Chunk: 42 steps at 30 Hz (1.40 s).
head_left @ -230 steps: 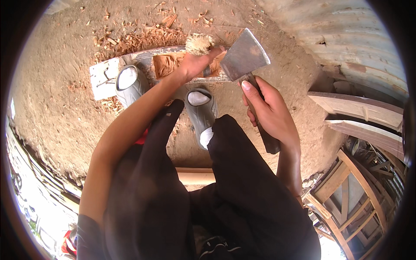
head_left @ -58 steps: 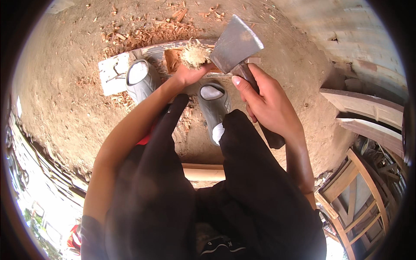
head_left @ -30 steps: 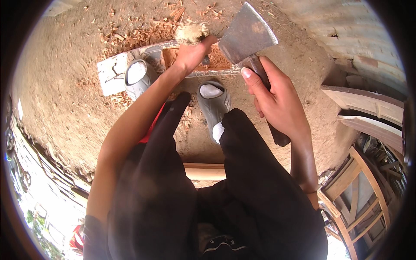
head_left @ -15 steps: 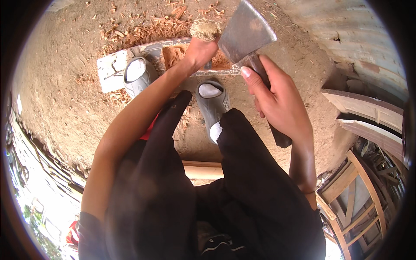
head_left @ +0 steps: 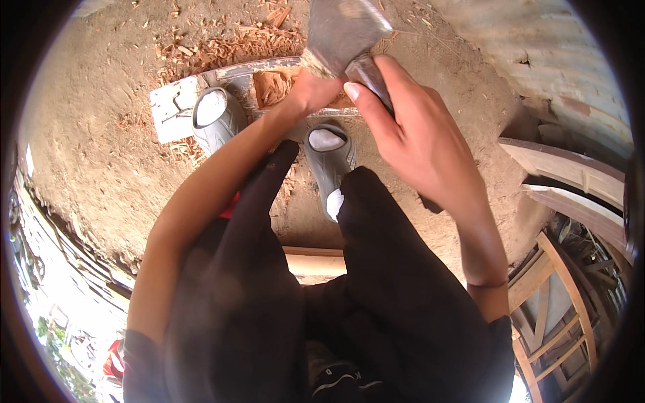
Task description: The person uses a small axe to repeatedly strike and shape a piece of wood resting on a wooden block. Wood shavings accumulate around the work area as the person continues to carve the wood.
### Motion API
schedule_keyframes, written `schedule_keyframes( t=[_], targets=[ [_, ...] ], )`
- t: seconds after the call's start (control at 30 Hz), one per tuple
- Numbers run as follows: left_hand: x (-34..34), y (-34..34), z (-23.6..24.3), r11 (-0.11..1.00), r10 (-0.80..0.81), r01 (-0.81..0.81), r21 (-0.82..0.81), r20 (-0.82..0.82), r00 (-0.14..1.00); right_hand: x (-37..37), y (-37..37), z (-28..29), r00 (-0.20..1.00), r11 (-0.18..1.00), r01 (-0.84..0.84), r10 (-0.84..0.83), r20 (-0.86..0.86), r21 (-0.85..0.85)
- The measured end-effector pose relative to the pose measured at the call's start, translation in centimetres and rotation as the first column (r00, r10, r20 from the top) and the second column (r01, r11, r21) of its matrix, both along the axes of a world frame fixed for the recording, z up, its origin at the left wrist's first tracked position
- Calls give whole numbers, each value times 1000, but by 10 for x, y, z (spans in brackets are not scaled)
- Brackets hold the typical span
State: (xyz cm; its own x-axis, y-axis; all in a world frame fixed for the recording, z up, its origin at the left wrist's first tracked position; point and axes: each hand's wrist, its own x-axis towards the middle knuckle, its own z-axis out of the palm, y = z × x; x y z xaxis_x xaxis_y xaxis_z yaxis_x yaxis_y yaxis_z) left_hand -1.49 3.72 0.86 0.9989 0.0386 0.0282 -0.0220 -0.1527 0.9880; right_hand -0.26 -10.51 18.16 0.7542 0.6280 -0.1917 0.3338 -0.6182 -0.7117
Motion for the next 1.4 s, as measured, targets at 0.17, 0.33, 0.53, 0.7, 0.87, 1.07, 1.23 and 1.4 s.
schedule_keyframes(
  t=[0.17, 0.33, 0.53, 0.7, 0.87, 1.07, 1.23, 1.4],
  targets=[
    [-5, 3, 25, 983, -139, 160, 91, -204, 969, -11, -5, -11, 995, 995, 93, -94, -32, -45],
    [-2, 5, -4, 946, -163, 207, 251, -186, 969, -3, -12, -34, 990, 997, 45, -54, -131, -68],
    [-8, 3, -13, 993, -71, 100, 68, -344, 936, -6, -14, -36, 986, 998, 56, -56, -160, -3],
    [-10, 3, -3, 993, -115, 118, -24, -480, 870, -11, -27, -53, 974, 999, 43, -41, -224, 0],
    [-16, 5, -26, 987, -90, 124, 102, -291, 952, -6, -26, -43, 803, 959, 241, -112, -585, 147],
    [0, 14, -32, 994, 50, -79, -79, -313, 948, 7, -35, -9, 631, 934, 357, -223, -743, 24],
    [0, 16, -25, 993, -19, -49, -107, -556, 831, 3, -45, -4, 610, 915, 405, -270, -745, 0],
    [-4, 7, -29, 994, -46, 9, -107, -352, 935, -2, -46, -6, 649, 947, 320, -224, -727, -6]
  ],
)
